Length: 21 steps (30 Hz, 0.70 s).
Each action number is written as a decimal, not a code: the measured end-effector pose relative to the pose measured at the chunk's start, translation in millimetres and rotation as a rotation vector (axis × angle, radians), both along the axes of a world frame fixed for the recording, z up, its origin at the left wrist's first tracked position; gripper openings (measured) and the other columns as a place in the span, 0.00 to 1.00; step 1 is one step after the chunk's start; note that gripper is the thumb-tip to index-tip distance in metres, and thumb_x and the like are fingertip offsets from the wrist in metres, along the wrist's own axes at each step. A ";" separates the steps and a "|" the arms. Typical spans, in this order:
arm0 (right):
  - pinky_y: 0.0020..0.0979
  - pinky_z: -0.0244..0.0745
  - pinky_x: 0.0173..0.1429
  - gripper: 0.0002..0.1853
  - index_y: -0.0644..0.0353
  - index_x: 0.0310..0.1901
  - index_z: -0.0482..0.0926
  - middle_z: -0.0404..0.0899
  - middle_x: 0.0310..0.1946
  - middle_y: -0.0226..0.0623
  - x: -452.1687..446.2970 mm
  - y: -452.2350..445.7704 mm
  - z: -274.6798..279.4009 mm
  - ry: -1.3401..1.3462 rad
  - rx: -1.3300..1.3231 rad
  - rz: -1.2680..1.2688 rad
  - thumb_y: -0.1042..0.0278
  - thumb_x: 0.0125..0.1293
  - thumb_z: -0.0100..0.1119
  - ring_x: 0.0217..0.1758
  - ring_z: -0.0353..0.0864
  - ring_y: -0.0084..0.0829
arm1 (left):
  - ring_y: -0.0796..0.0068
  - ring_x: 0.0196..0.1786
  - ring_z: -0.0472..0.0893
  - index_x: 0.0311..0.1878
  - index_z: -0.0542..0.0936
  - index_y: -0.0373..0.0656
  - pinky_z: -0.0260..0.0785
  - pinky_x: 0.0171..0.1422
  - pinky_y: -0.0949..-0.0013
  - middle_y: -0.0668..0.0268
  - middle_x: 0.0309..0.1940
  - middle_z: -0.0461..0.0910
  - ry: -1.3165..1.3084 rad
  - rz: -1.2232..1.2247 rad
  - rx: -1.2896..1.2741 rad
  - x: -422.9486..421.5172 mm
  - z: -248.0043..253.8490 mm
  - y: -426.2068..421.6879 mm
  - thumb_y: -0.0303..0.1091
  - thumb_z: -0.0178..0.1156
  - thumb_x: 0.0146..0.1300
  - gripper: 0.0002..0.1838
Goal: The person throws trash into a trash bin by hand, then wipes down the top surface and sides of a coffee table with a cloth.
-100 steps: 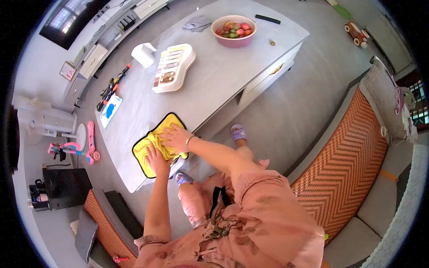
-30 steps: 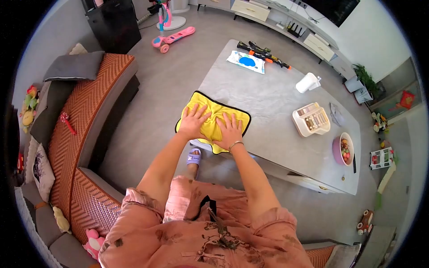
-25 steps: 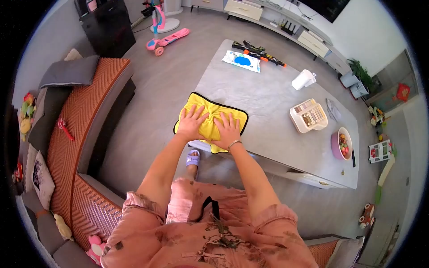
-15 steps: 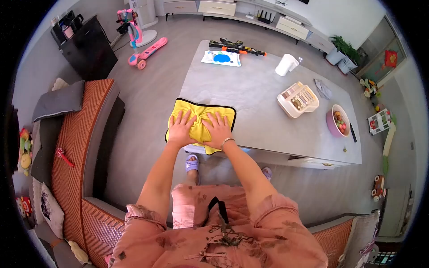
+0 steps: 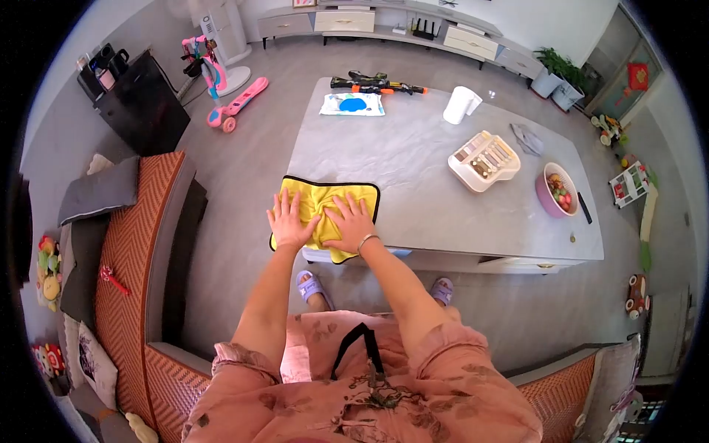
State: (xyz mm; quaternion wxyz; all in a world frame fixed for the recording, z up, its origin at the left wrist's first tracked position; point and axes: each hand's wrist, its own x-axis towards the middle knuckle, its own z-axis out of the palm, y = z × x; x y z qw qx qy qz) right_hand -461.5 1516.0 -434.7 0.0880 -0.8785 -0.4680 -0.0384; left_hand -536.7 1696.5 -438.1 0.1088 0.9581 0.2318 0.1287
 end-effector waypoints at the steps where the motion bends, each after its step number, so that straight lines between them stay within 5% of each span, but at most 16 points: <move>1: 0.57 0.40 0.76 0.48 0.39 0.70 0.62 0.51 0.75 0.37 0.4 0.0 -1.5 -0.002 0.002 -0.002 0.27 0.49 0.60 0.78 0.43 0.49 | 0.56 0.79 0.45 0.73 0.61 0.55 0.42 0.76 0.40 0.64 0.77 0.48 -0.002 0.029 0.009 2.1 -3.7 0.3 0.71 0.56 0.52 0.48; 10: 0.57 0.40 0.76 0.44 0.39 0.70 0.63 0.52 0.74 0.36 -2.0 2.5 1.7 0.026 0.025 0.010 0.26 0.54 0.55 0.78 0.43 0.48 | 0.58 0.73 0.57 0.73 0.61 0.60 0.61 0.65 0.48 0.68 0.77 0.50 0.172 0.095 -0.057 7.0 12.4 0.4 0.73 0.55 0.52 0.48; 21: 0.55 0.42 0.76 0.44 0.40 0.69 0.64 0.53 0.74 0.35 -0.1 5.3 3.6 -0.027 -0.029 -0.017 0.27 0.54 0.56 0.78 0.45 0.46 | 0.53 0.67 0.65 0.73 0.60 0.60 0.62 0.66 0.50 0.66 0.76 0.51 0.137 0.117 -0.072 8.7 11.2 3.0 0.73 0.55 0.52 0.48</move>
